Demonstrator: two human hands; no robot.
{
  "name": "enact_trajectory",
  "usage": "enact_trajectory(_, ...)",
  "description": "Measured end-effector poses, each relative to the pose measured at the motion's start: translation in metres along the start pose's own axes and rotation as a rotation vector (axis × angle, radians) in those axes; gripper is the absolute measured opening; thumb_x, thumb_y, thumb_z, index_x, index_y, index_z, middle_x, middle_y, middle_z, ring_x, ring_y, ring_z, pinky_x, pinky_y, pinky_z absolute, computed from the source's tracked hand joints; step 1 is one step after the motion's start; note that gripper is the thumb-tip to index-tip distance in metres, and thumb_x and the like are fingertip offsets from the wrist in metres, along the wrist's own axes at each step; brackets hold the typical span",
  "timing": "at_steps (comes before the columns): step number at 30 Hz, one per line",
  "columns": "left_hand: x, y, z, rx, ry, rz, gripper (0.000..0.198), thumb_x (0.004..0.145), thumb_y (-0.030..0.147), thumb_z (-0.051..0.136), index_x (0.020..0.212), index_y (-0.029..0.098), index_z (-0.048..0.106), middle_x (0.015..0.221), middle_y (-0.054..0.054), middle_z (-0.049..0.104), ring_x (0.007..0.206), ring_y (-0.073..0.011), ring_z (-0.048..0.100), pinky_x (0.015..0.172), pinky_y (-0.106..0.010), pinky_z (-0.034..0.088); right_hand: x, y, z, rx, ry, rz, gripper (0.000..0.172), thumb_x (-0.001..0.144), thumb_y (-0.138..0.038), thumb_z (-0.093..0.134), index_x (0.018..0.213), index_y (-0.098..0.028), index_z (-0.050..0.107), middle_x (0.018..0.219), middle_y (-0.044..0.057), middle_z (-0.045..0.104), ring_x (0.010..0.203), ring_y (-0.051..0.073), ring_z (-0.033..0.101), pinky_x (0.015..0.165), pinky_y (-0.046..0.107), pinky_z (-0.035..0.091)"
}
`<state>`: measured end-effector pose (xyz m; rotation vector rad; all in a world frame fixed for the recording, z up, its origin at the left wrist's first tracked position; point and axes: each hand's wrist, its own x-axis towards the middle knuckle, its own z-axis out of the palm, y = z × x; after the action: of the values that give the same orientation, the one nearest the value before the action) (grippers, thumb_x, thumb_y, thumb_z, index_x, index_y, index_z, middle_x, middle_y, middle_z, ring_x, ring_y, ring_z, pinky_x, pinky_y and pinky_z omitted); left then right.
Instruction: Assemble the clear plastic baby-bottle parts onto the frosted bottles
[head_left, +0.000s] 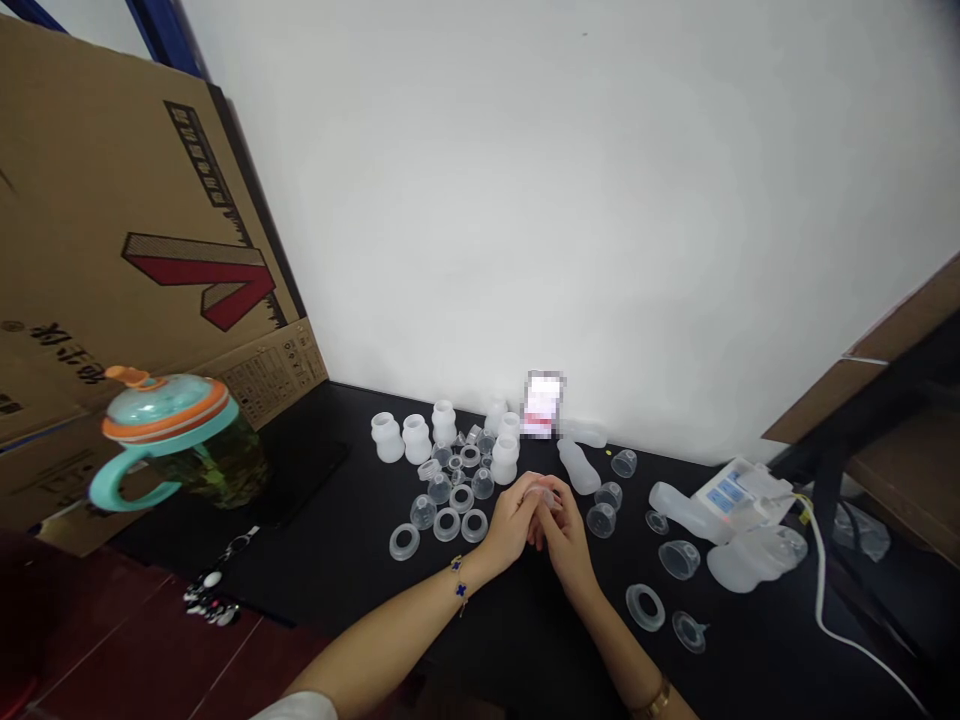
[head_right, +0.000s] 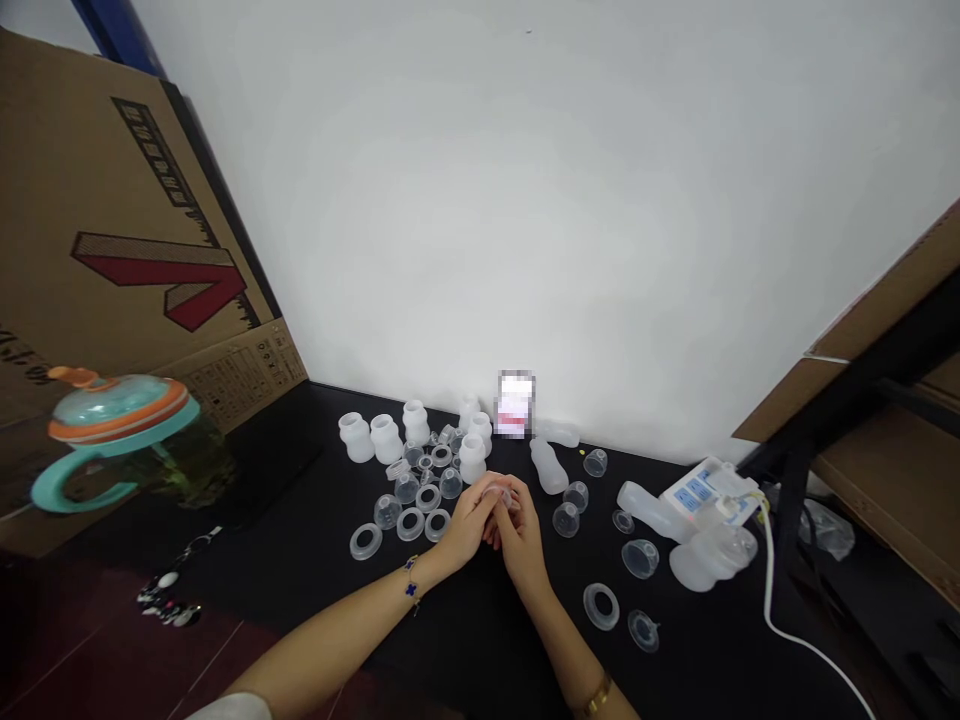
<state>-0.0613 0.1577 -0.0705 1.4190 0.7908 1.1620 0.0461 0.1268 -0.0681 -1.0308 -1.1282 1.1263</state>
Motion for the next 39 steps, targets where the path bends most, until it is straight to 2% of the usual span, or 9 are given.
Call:
enact_trajectory(6, -0.001, 0.001, -0.001, 0.058, -0.001, 0.023, 0.028, 0.1, 0.037, 0.038, 0.101, 0.018, 0.058, 0.072, 0.002, 0.057, 0.054, -0.0104, 0.047, 0.05, -0.021, 0.037, 0.001, -0.002, 0.0, 0.042, -0.019, 0.044, 0.052, 0.084, -0.056, 0.069, 0.122, -0.024, 0.056, 0.06, -0.003, 0.06, 0.046, 0.014, 0.052, 0.04, 0.023, 0.036)
enact_trajectory(12, 0.0, 0.007, -0.004, 0.225, 0.03, 0.091, 0.028, 0.1, 0.031, 0.036, 0.096, 0.018, 0.06, 0.075, 0.0, 0.062, 0.067, -0.0141, 0.056, 0.066, -0.025, 0.043, 0.0, -0.001, 0.001, 0.058, -0.018, 0.056, 0.054, 0.083, -0.057, 0.069, 0.123, -0.023, 0.053, 0.059, -0.004, 0.059, 0.045, 0.013, 0.051, 0.041, 0.023, 0.038)
enact_trajectory(14, 0.0, 0.008, -0.004, 0.225, 0.027, 0.089, 0.028, 0.1, 0.032, 0.036, 0.095, 0.018, 0.06, 0.076, 0.0, 0.063, 0.067, -0.0143, 0.057, 0.066, -0.025, 0.043, 0.0, 0.0, 0.001, 0.052, -0.023, 0.059, 0.055, 0.083, -0.058, 0.068, 0.123, -0.023, 0.052, 0.058, -0.004, 0.058, 0.045, 0.014, 0.052, 0.041, 0.023, 0.037)
enact_trajectory(18, 0.001, 0.004, -0.003, 0.174, 0.011, 0.037, 0.025, 0.097, 0.027, 0.034, 0.091, 0.018, 0.056, 0.071, 0.002, 0.059, 0.058, -0.0127, 0.051, 0.058, -0.024, 0.04, -0.002, 0.0, 0.001, -0.049, 0.019, 0.044, 0.049, 0.089, -0.055, 0.061, 0.123, -0.021, 0.054, 0.06, -0.004, 0.057, 0.048, 0.015, 0.052, 0.041, 0.023, 0.037)
enact_trajectory(23, -0.002, 0.003, -0.004, 0.346, -0.052, 0.039, 0.023, 0.091, 0.015, 0.033, 0.092, 0.019, 0.056, 0.066, 0.002, 0.056, 0.058, -0.0139, 0.052, 0.061, -0.025, 0.038, -0.004, 0.001, -0.005, -0.152, 0.075, 0.04, 0.035, 0.095, -0.046, 0.048, 0.118, -0.021, 0.057, 0.064, -0.003, 0.059, 0.05, 0.015, 0.051, 0.045, 0.025, 0.04)
enact_trajectory(30, -0.004, 0.015, -0.003, 0.585, -0.072, 0.07, 0.022, 0.096, 0.021, 0.034, 0.089, 0.02, 0.055, 0.068, 0.001, 0.057, 0.059, -0.0156, 0.053, 0.06, -0.027, 0.033, -0.004, 0.001, -0.009, -0.298, 0.034, -0.026, 0.028, 0.096, -0.038, 0.043, 0.116, -0.022, 0.056, 0.062, -0.005, 0.057, 0.051, 0.016, 0.055, 0.05, 0.027, 0.044)
enact_trajectory(35, -0.003, 0.019, -0.005, 0.565, -0.091, 0.073, 0.023, 0.097, 0.021, 0.033, 0.096, 0.02, 0.056, 0.074, -0.001, 0.061, 0.062, -0.0161, 0.056, 0.061, -0.027, 0.036, -0.001, 0.0, -0.011, -0.366, 0.04, -0.053, 0.031, 0.097, -0.04, 0.043, 0.118, -0.022, 0.056, 0.063, -0.004, 0.058, 0.051, 0.017, 0.056, 0.052, 0.027, 0.045)
enact_trajectory(39, -0.002, 0.018, -0.006, 0.511, -0.129, 0.036, 0.027, 0.101, 0.026, 0.031, 0.107, 0.02, 0.056, 0.074, -0.001, 0.064, 0.063, -0.0171, 0.06, 0.062, -0.027, 0.041, -0.001, -0.003, -0.011, -0.347, 0.074, -0.042, 0.036, 0.098, -0.048, 0.043, 0.117, -0.022, 0.058, 0.068, -0.002, 0.061, 0.054, 0.017, 0.058, 0.049, 0.027, 0.045)
